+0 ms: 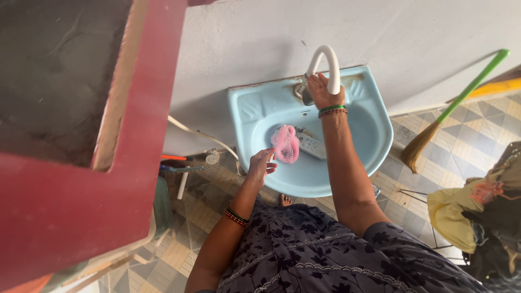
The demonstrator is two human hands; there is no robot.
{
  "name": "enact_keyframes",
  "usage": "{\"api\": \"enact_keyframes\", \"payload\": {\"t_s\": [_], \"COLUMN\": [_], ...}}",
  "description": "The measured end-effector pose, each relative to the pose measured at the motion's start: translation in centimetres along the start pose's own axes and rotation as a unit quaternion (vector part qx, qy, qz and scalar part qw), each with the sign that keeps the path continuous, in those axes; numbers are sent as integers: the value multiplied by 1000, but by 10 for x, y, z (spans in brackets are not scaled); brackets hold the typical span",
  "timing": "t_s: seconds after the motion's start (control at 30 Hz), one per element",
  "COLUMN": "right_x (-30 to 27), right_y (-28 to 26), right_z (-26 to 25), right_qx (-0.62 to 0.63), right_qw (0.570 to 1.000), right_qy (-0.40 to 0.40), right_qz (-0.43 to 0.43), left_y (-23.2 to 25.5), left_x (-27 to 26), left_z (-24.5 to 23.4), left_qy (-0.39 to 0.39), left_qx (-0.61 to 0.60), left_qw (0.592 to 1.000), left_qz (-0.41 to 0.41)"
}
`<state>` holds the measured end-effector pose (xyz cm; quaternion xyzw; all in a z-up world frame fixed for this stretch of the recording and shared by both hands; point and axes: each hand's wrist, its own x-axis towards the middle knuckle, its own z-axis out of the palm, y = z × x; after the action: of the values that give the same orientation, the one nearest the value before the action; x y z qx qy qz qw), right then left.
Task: The person cleans a blue wall-mounted sink by hand and with a cloth, scrubbing the basin, rim, and faucet, and then disassembles and wipes parts of the faucet assembly.
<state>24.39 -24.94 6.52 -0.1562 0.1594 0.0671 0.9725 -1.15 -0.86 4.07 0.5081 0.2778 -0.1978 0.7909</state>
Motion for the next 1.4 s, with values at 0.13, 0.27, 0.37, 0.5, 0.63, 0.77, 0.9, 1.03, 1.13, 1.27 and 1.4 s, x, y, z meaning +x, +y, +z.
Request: {"api": "enact_keyframes", "payload": {"t_s": [0.13, 0.27, 0.37, 0.5, 0.63, 0.77, 0.9, 1.03, 1.13, 1.27, 1.4], "right_x": [1, -9, -15, -14, -10, -9, -8, -9, -28, -81, -151], "right_y": [-6, -7, 2, 22, 38, 40, 28, 20, 3, -28, -62], "right_z": [-2, -3, -14, -30, -37, -40, -41, -32, -23, 0, 32], "right_qx": [5, -103, -387, -739, -818, -837, -685, -606, -687, -853, -844], "right_qw": [1000, 993, 900, 623, 493, 484, 720, 796, 722, 522, 534], "right_qy": [-21, -15, 106, 119, 54, 67, 80, -1, 11, 14, -37], "right_qz": [1, -56, -170, -229, -291, -245, -78, -8, 74, 24, -23], "left_y": [2, 1, 2, 1, -10, -28, -37, -42, -42, -38, -16], "left_x": [-6, -12, -14, -14, -11, -6, 3, 3, 2, -3, -19], "left_z": [-8, -13, -15, -16, -19, -23, -25, -27, -25, -18, -5], "left_qy": [4, 13, 20, 24, 44, 45, 34, 32, 36, 13, 56], "left_qx": [-13, -9, -13, -20, 27, 43, 34, 21, 60, 86, 254], "left_qw": [1000, 1000, 999, 999, 998, 996, 996, 996, 992, 989, 939], "left_qz": [20, 21, 21, 17, 44, 72, 79, 87, 102, 123, 227]}}
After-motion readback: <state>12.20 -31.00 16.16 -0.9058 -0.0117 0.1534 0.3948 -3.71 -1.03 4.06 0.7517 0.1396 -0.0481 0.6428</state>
